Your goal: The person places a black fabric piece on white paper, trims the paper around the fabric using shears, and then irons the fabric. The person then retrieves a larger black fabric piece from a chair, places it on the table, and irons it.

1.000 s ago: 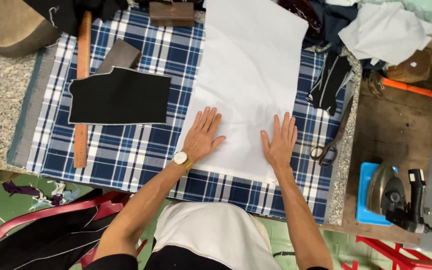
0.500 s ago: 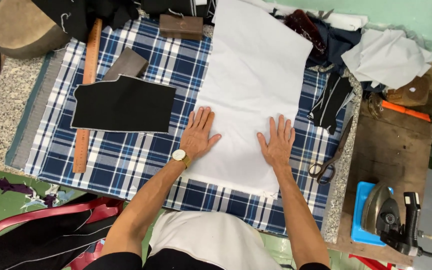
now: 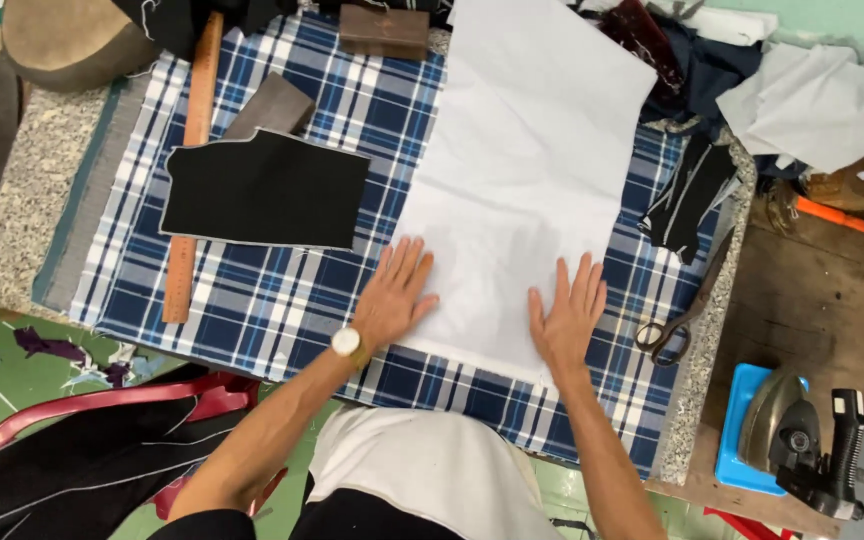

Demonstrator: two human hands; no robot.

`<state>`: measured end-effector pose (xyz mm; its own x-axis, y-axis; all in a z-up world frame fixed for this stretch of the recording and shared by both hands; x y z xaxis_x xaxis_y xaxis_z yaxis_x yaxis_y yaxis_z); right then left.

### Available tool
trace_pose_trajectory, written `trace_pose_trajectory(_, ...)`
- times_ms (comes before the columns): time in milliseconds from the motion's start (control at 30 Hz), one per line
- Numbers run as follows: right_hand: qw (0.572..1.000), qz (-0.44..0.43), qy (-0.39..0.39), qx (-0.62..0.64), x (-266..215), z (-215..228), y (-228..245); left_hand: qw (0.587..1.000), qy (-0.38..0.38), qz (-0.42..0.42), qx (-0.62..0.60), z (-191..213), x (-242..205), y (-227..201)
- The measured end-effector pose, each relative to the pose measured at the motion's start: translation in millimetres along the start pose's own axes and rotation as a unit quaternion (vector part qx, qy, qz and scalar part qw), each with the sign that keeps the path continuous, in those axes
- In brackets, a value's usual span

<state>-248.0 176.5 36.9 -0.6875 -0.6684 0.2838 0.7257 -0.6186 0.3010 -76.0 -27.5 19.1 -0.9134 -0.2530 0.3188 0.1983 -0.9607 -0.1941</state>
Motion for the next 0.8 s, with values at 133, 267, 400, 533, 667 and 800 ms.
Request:
trace_pose_trajectory(133,0.999,-0.003,0.028,0.018,-38.3,-8.0,15.8,0.999,0.027,-0.011,-0.024,3.0,-36.0,-21.1)
trace_pose_trajectory(267,0.996,0.003,0.086,-0.024,-57.2,-39.7,2.5,0.999,0.05,0.002,-0.014,-12.5,-47.2,-14.6)
trace_pose_trajectory(400,0.995,-0.043,0.081,0.024,-56.6,-26.3,0.1,0.997,-0.004,0.072,-0.01,20.4,-54.4,27.5)
trace_pose_trajectory(533,0.997,-0.049,0.019,0.057,-56.2,1.5,10.6,0.97,-0.096,0.222,0.021,89.6,-74.7,126.9)
trace_pose_trajectory(667,0.983,-0.073,0.006,0.169,-42.8,13.2,36.9,0.871,-0.155,0.418,0.205,113.9,-131.2,252.2)
trace_pose_trajectory(800,0.93,-0.17,0.108,0.308,-31.5,-30.1,60.0,0.821,-0.12,0.476,0.292,89.4,-168.2,344.4)
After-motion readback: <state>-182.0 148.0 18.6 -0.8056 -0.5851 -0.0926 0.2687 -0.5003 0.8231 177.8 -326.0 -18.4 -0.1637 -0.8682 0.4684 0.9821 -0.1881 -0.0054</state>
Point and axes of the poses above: each hand's wrist, its own x-axis towards the middle knuckle, its own z-axis out of the back of the hand, y = z × x, the point moved 9 cm from there along x, towards the middle knuckle, and after that the axes turned 5 degrees about x, right-handed, at the moved point
